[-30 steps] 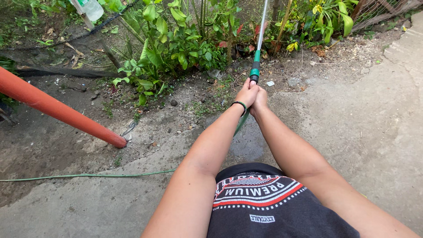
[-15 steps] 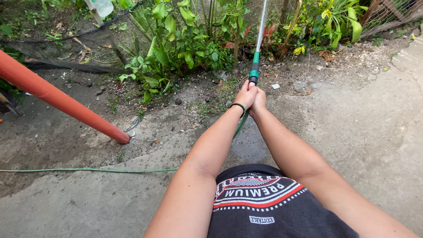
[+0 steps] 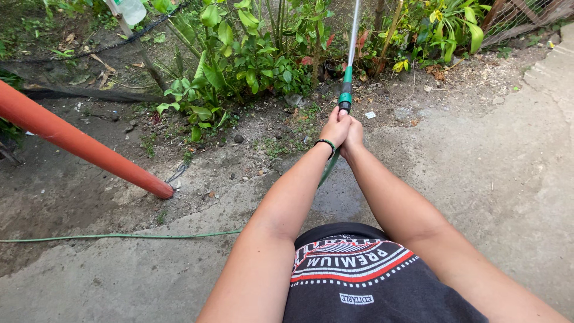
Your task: The person holds a green hose and sprays water on various leafy plants and the ground in an outdoor area.
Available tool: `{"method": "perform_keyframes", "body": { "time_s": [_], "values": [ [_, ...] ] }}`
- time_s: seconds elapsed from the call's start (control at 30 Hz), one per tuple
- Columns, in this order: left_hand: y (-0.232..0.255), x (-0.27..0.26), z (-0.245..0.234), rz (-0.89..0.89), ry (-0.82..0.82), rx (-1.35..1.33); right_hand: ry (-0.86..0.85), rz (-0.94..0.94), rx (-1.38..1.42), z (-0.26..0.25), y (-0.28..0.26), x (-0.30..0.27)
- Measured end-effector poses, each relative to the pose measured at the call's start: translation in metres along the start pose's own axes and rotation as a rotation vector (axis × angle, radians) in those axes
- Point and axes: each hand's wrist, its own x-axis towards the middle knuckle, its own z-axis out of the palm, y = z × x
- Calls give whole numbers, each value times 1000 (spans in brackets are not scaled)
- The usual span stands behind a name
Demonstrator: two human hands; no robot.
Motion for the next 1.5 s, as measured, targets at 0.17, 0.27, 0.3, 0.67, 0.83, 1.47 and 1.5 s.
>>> {"method": "perform_keyframes", "body": {
  "time_s": [0.17,0.27,0.3,0.67,0.83,1.47,1.5],
  "values": [
    [8,-5,0,41,26,0,-35,-13,-6,9,-12,-7],
    [12,-11,0,42,36,52,-41,-29,-35,13,-18,-14],
    [13,-13,0,38,33,55,-37,-33,-51,13,-19,-16],
    [9,-20,4,117,32,-42,-96,-69,-82,3,-15,-12],
    [11,-15,6,122,41,-20,-92,-64,-91,5,-20,-11],
    [-9,27,0,-275,-95,-167,48,300,-203,-6,1,27],
    [-15,30,3,-172,-43,-169,17,251,-188,-7,2,26]
  ]
}}
